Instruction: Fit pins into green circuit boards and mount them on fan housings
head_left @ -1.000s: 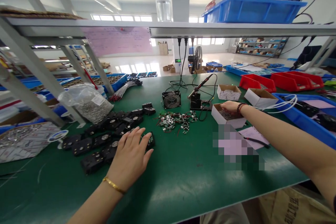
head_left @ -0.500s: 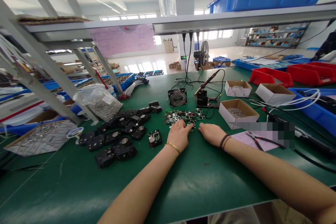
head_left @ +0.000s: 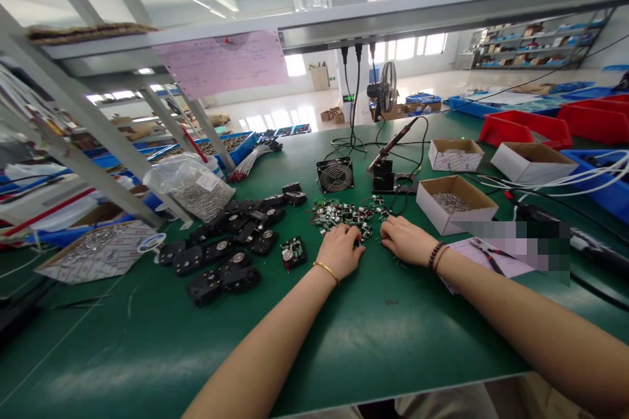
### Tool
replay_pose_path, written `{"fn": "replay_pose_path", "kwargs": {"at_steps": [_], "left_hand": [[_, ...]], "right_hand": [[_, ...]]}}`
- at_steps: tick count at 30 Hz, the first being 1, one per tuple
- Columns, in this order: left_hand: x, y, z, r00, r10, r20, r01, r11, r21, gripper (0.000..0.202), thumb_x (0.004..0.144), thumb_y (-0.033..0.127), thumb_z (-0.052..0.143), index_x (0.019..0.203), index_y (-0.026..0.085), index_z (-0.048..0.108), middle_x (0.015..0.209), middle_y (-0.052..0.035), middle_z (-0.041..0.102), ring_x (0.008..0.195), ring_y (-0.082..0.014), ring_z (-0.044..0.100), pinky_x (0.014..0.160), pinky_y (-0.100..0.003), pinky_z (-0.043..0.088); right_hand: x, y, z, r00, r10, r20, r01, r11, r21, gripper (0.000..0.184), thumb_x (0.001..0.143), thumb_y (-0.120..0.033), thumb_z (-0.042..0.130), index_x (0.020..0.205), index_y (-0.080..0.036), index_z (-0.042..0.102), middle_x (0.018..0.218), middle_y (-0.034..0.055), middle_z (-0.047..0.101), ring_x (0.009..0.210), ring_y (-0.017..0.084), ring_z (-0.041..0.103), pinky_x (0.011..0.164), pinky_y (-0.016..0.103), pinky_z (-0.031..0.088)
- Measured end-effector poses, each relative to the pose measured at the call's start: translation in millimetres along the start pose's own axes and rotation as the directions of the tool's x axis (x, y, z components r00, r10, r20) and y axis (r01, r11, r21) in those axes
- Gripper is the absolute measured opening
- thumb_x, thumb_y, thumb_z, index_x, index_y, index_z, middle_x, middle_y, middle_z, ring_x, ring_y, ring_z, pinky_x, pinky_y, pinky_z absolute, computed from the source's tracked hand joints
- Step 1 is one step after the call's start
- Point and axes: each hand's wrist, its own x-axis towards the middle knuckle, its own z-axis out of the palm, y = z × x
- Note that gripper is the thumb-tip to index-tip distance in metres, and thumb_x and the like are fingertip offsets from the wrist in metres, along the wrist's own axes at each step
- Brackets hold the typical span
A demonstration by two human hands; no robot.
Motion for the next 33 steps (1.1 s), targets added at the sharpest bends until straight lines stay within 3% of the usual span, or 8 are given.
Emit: {"fn": "replay_pose_path", "kwargs": {"at_steps": [4,12,16,21,27,33], "left_hand": [[12,5,-0.5,0.997,-0.068,-0.023,0.069,0.997,0.028,0.024,0.091,0.035,0.059,0.106,0.015,0.060,0.109,-0.0099,0.057,0.106,-0.0278,0.052,0.094,-0.041,0.040],[38,21,-2.1,0.985,-0.173,-0.003,0.172,0.978,0.116,0.041,0.088,0.037,0.055,0.122,0.016,0.057,0.117,-0.0126,0.057,0.114,-0.0314,0.050,0.099,-0.043,0.037],[43,25,-1.0,0.975,-0.220,-0.043,0.224,0.963,0.150,0.042,0.088,0.040,0.050,0.116,0.011,0.058,0.116,-0.0152,0.057,0.114,-0.0323,0.050,0.099,-0.043,0.037],[51,29,-1.2,0.958,-0.272,-0.086,0.284,0.941,0.186,0.039,0.090,0.039,0.048,0.113,0.009,0.059,0.117,-0.0168,0.057,0.115,-0.0318,0.049,0.098,-0.042,0.037],[55,32,-6.6,0.965,-0.261,-0.016,0.258,0.943,0.211,0.054,0.089,0.052,0.057,0.119,0.007,0.055,0.119,-0.0195,0.058,0.117,-0.0343,0.049,0.101,-0.043,0.035],[48,30,-7.9,0.974,-0.224,0.036,0.211,0.954,0.211,0.048,0.086,0.035,0.057,0.124,0.007,0.051,0.122,-0.0176,0.055,0.117,-0.0329,0.051,0.100,-0.043,0.038]], "right_hand": [[-1,6,-4,1.000,0.006,0.010,-0.007,0.996,0.092,0.014,0.094,-0.023,0.058,0.101,-0.013,0.062,0.108,0.0092,0.058,0.103,0.023,0.049,0.097,0.034,0.038],[0,11,-5,1.000,-0.002,0.014,0.000,0.993,0.119,0.021,0.096,-0.026,0.053,0.103,-0.015,0.070,0.109,0.0078,0.061,0.102,0.023,0.051,0.098,0.035,0.037],[3,15,-5,0.999,-0.005,-0.036,0.008,0.995,0.100,0.030,0.097,-0.019,0.045,0.105,-0.016,0.073,0.108,0.0069,0.063,0.101,0.023,0.052,0.096,0.036,0.038],[6,19,-5,0.995,0.047,-0.088,-0.028,0.979,0.204,0.035,0.096,-0.011,0.042,0.111,-0.015,0.073,0.111,0.0059,0.065,0.108,0.021,0.056,0.099,0.031,0.039],[6,20,-10,0.985,0.117,-0.129,-0.068,0.941,0.332,0.026,0.094,-0.012,0.048,0.101,-0.017,0.073,0.105,0.0022,0.068,0.101,0.018,0.061,0.093,0.028,0.043],[8,22,-12,0.973,0.188,-0.137,-0.114,0.899,0.424,0.021,0.093,-0.013,0.051,0.100,-0.017,0.071,0.098,0.0013,0.069,0.091,0.015,0.062,0.086,0.025,0.044]]}}
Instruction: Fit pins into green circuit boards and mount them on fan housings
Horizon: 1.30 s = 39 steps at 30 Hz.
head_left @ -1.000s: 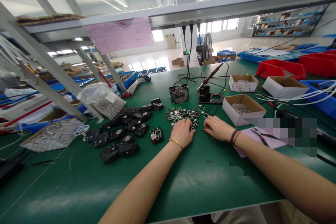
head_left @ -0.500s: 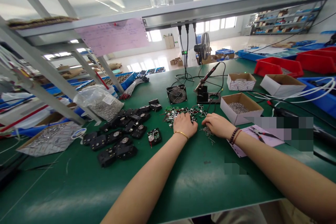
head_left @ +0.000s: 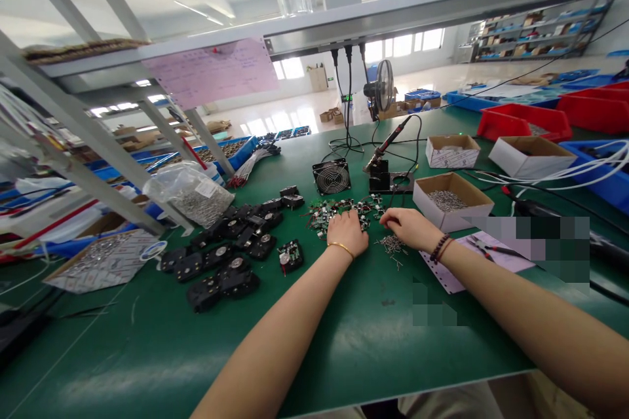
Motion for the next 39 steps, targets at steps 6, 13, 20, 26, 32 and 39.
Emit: {"fn": "replay_pose_path", "kwargs": {"at_steps": [6,13,20,26,32,39], "left_hand": [[3,-2,1.8,0.997,0.078,-0.022,-0.077,0.996,0.034,0.045,0.084,0.029,0.052,0.125,0.010,0.054,0.120,-0.0161,0.056,0.112,-0.0321,0.054,0.097,-0.042,0.040],[10,-7,-6.0,0.984,0.175,0.013,-0.176,0.983,0.054,0.046,0.080,0.026,0.056,0.125,0.017,0.060,0.121,-0.0118,0.060,0.117,-0.0330,0.050,0.101,-0.044,0.035],[25,-11,-8.6,0.994,-0.016,0.113,0.026,0.996,-0.089,0.042,0.090,0.045,0.041,0.112,0.019,0.065,0.116,-0.0122,0.065,0.110,-0.0330,0.058,0.094,-0.044,0.044],[29,-12,-8.7,0.987,-0.047,0.155,0.077,0.977,-0.198,0.039,0.084,0.040,0.050,0.114,0.017,0.060,0.120,-0.0113,0.063,0.109,-0.0299,0.060,0.090,-0.038,0.047],[18,-7,-7.9,0.994,-0.046,0.094,0.061,0.985,-0.162,0.045,0.076,0.027,0.061,0.117,0.010,0.058,0.125,-0.0187,0.056,0.118,-0.0349,0.053,0.098,-0.042,0.041],[11,-14,-14.7,0.998,-0.064,0.029,0.070,0.953,-0.295,0.032,0.088,0.025,0.054,0.114,0.010,0.062,0.123,-0.0179,0.057,0.119,-0.0332,0.052,0.104,-0.045,0.036]], "right_hand": [[0,0,1,1.000,0.006,-0.011,-0.006,1.000,0.001,0.020,0.093,-0.012,0.052,0.099,-0.017,0.071,0.101,0.0021,0.069,0.094,0.016,0.061,0.088,0.026,0.043],[2,1,1,0.999,0.046,0.006,-0.047,0.996,0.077,0.018,0.093,-0.011,0.052,0.101,-0.015,0.068,0.094,0.0008,0.069,0.087,0.013,0.062,0.082,0.023,0.044],[4,3,2,0.997,0.076,0.019,-0.078,0.990,0.118,0.016,0.093,-0.012,0.052,0.095,-0.015,0.068,0.090,0.0005,0.069,0.085,0.012,0.062,0.079,0.022,0.043],[4,5,2,0.998,0.067,0.007,-0.068,0.990,0.124,0.016,0.094,-0.013,0.051,0.095,-0.015,0.067,0.090,0.0022,0.069,0.085,0.014,0.062,0.079,0.024,0.043],[5,8,4,0.998,0.054,-0.013,-0.052,0.990,0.133,0.016,0.092,-0.012,0.051,0.094,-0.015,0.067,0.089,0.0031,0.069,0.083,0.014,0.061,0.077,0.026,0.043],[6,7,1,0.997,0.054,-0.051,-0.046,0.987,0.154,0.015,0.092,-0.013,0.053,0.094,-0.015,0.068,0.092,0.0036,0.068,0.085,0.015,0.060,0.081,0.025,0.043]]}}
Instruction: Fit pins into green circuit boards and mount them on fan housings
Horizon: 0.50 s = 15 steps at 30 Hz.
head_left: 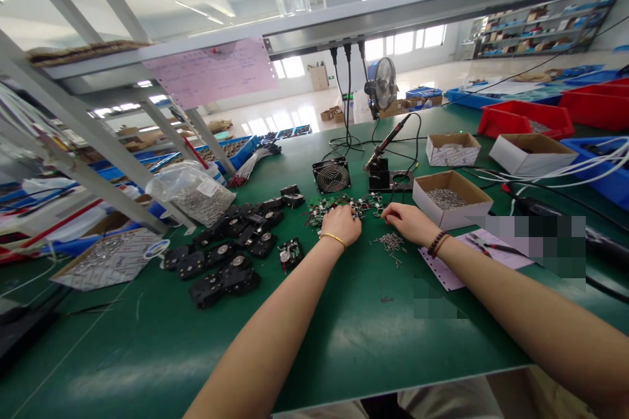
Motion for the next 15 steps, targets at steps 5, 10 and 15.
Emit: {"fn": "replay_pose_path", "kwargs": {"at_steps": [5,10,15], "left_hand": [[-14,-9,-14.7,0.999,-0.036,0.040,0.047,0.946,-0.321,0.022,0.092,0.019,0.051,0.111,0.009,0.054,0.119,-0.0148,0.060,0.112,-0.0214,0.059,0.100,-0.032,0.044],[-45,-17,-12.0,0.971,0.072,0.227,0.199,0.273,-0.941,0.006,0.097,0.018,0.041,0.099,0.013,0.043,0.115,-0.0146,0.062,0.101,-0.0162,0.066,0.094,-0.029,0.051],[-70,-25,-6.2,0.932,0.260,0.252,0.274,-0.051,-0.960,0.073,0.076,0.020,0.076,0.136,0.021,0.035,0.096,-0.0028,0.059,0.092,-0.0161,0.065,0.095,-0.036,0.049]], "right_hand": [[1,-3,-4,0.998,-0.011,-0.059,0.013,0.999,0.032,0.014,0.091,-0.013,0.055,0.094,-0.014,0.069,0.101,0.0056,0.066,0.093,0.015,0.058,0.086,0.026,0.042],[-10,-11,3,0.969,-0.244,0.028,0.227,0.935,0.274,0.017,0.090,-0.021,0.052,0.097,-0.013,0.066,0.094,0.0056,0.063,0.081,0.014,0.057,0.074,0.026,0.045],[-29,-28,13,0.816,-0.575,0.053,0.519,0.771,0.368,0.015,0.091,-0.023,0.051,0.091,-0.015,0.062,0.094,0.0066,0.057,0.089,0.015,0.054,0.080,0.027,0.044]]}}
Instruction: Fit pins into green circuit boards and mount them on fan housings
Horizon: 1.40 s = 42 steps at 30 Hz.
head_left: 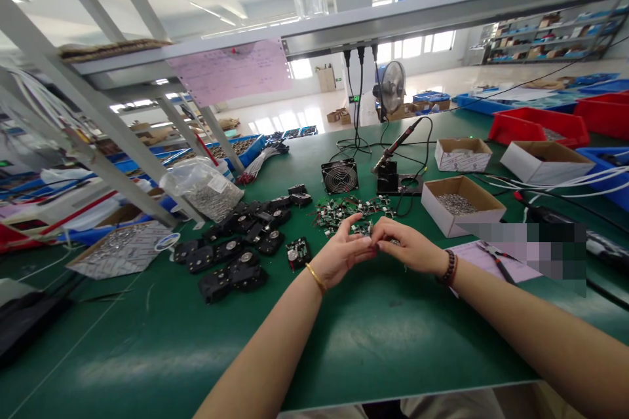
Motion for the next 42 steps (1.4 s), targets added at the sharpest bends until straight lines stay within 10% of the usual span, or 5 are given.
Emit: {"fn": "replay_pose_path", "kwargs": {"at_steps": [6,14,20,31,42], "left_hand": [[-5,-4,-14.0,0.994,-0.016,0.107,-0.018,0.951,0.309,0.070,0.069,0.047,0.082,0.121,0.014,0.048,0.089,-0.0022,0.055,0.087,-0.0126,0.057,0.087,-0.028,0.045],[4,-25,-26.7,0.959,0.274,-0.076,-0.156,0.730,0.666,0.057,0.071,0.060,0.072,0.087,0.013,0.046,0.085,-0.0026,0.051,0.076,-0.0116,0.045,0.069,-0.025,0.038],[4,-34,-18.2,0.957,0.246,-0.155,-0.159,0.889,0.429,0.062,0.073,0.065,0.066,0.098,0.015,0.038,0.071,0.0040,0.045,0.054,-0.0086,0.043,0.051,-0.023,0.037],[4,-38,-17.3,0.938,0.324,-0.122,-0.249,0.877,0.411,0.038,0.089,0.018,0.048,0.124,0.006,0.048,0.088,-0.0065,0.058,0.073,-0.0113,0.055,0.068,-0.023,0.044],[2,-43,-11.2,0.922,0.379,-0.083,-0.287,0.811,0.510,0.036,0.089,0.020,0.054,0.123,0.009,0.048,0.096,-0.0089,0.063,0.086,-0.0149,0.066,0.082,-0.027,0.053]], "right_hand": [[-4,-3,10,0.993,0.049,0.109,-0.055,0.997,0.056,0.014,0.093,-0.025,0.052,0.089,-0.015,0.060,0.089,0.0037,0.057,0.082,0.013,0.052,0.077,0.025,0.041],[-4,6,15,0.964,0.266,0.011,-0.266,0.964,0.020,0.020,0.090,-0.031,0.050,0.092,-0.015,0.062,0.086,0.0042,0.058,0.078,0.014,0.052,0.073,0.027,0.042],[-4,5,17,0.941,0.331,-0.066,-0.312,0.928,0.203,0.030,0.087,-0.042,0.056,0.095,-0.014,0.061,0.087,0.0055,0.061,0.082,0.016,0.057,0.077,0.029,0.047],[-4,10,23,0.917,0.381,-0.119,-0.343,0.905,0.252,0.031,0.085,-0.042,0.058,0.095,-0.013,0.062,0.088,0.0061,0.062,0.083,0.017,0.058,0.080,0.030,0.048],[-2,16,23,0.899,0.402,-0.172,-0.360,0.904,0.231,0.034,0.083,-0.044,0.058,0.096,-0.013,0.064,0.091,0.0073,0.064,0.085,0.018,0.059,0.082,0.032,0.047]]}}
